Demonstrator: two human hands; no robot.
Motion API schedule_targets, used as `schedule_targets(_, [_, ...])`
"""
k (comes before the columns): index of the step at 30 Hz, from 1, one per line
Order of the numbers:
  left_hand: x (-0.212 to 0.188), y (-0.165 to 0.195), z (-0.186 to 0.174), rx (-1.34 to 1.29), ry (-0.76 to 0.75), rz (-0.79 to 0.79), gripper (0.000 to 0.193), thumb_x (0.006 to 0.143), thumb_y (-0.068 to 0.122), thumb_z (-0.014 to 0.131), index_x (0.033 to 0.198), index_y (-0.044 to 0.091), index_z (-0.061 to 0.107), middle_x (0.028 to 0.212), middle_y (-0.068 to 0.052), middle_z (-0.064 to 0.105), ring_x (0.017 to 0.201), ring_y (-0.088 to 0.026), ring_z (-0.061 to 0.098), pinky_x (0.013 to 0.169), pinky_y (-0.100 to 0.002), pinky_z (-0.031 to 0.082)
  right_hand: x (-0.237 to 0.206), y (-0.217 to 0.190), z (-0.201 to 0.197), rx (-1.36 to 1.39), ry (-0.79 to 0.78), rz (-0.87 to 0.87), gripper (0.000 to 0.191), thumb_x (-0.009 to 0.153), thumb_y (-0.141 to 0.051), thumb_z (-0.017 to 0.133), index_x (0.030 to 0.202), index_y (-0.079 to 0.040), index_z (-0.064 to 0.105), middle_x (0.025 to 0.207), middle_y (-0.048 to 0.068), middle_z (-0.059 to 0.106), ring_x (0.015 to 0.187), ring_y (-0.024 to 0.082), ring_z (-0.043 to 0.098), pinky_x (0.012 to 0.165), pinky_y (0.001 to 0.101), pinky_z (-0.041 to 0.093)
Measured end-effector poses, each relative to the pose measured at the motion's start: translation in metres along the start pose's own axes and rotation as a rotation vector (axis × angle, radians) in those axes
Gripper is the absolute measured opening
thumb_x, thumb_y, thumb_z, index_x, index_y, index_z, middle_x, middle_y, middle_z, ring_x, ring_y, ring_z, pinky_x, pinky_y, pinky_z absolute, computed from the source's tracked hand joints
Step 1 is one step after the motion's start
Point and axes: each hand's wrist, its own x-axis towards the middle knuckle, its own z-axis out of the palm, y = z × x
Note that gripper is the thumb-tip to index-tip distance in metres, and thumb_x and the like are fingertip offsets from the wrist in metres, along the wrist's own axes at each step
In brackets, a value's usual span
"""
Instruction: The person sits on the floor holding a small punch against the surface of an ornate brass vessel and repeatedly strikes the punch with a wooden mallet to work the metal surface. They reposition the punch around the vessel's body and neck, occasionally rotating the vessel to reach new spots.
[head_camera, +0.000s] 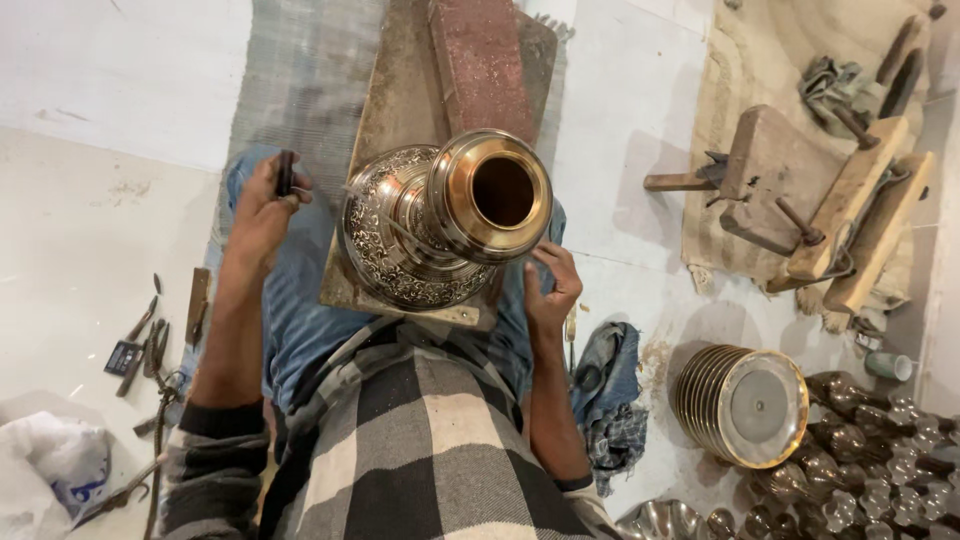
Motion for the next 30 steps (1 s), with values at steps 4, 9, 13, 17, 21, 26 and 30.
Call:
schedule_targets(4, [-0.031,0.005,-0.014,0.044,0.046,0.214,0.043,0.090,-0.021,0.059,0.129,-0.004,0.062,0.108,-0.009,0.066,0.102,-0.015,0.067,0.088,-0.027,0.059,-0.018,0.037,-0.026,-0.303,0.043,0.245,0.036,0.084,-0.013,0.066,0.118,-0.004,0.074,0.119,0.018,0.070,0.111,0.031,0.064,0.089,0.0404,0.052])
schedule_targets(9, [-0.071,0.051,0.029,-0.192,-0.122,0.538,0.026,0.105,-0.018,0.065,0.128,-0.006,0.062,0.101,-0.016,0.073,0.089,-0.019,0.077,0.075,-0.029,0.069,-0.049,0.076,-0.059,-0.626,-0.211,0.542,0.055,0.082,-0.022,0.078,0.130,-0.001,0.062,0.104,0.023,0.072,0.094,0.037,0.070,0.081,0.0454,0.054])
schedule_targets(13, [-0.088,0.082,0.103,-0.184,-0.311,0.677,0.032,0.110,-0.008,0.063,0.138,0.003,0.052,0.106,-0.009,0.075,0.091,-0.016,0.082,0.075,-0.026,0.070,-0.054,0.088,-0.063,-0.451,-0.228,0.529,0.052,0.073,-0.016,0.073,0.121,0.000,0.063,0.097,0.019,0.075,0.088,0.034,0.073,0.078,0.0431,0.056])
schedule_targets(17, [-0.086,0.095,0.139,0.087,-0.285,0.780,0.049,0.103,-0.007,0.066,0.146,0.011,0.050,0.116,-0.012,0.072,0.101,-0.019,0.079,0.081,-0.026,0.069,-0.044,0.092,-0.074,-0.600,-0.168,0.754,0.052,0.069,-0.024,0.082,0.112,0.000,0.067,0.088,0.020,0.073,0.077,0.032,0.070,0.069,0.0420,0.054])
schedule_targets(21, [-0.084,0.098,0.132,0.210,-0.335,0.794,0.068,0.096,-0.020,0.051,0.154,0.014,0.041,0.138,-0.018,0.062,0.114,-0.025,0.075,0.092,-0.030,0.068,-0.039,0.096,-0.098,0.259,-0.061,1.147,0.049,0.072,-0.026,0.067,0.117,-0.007,0.059,0.076,0.011,0.065,0.057,0.025,0.063,0.048,0.0379,0.051])
schedule_targets(26, [-0.089,0.092,0.126,0.496,-0.308,0.758,0.079,0.085,-0.020,0.050,0.156,0.015,0.045,0.128,-0.011,0.069,0.107,-0.021,0.079,0.088,-0.028,0.068,-0.036,0.063,-0.104,0.614,-0.242,0.759,0.049,0.080,-0.018,0.064,0.124,0.000,0.056,0.077,0.008,0.063,0.057,0.019,0.063,0.050,0.0338,0.052])
schedule_targets(30, [-0.087,0.086,0.126,0.530,-0.294,0.821,0.070,0.088,-0.018,0.053,0.150,0.014,0.047,0.128,-0.014,0.071,0.106,-0.022,0.079,0.085,-0.028,0.070,-0.020,0.014,-0.098,0.304,-0.177,0.315,0.043,0.087,-0.012,0.063,0.126,0.005,0.060,0.080,0.008,0.065,0.064,0.016,0.066,0.060,0.0309,0.055])
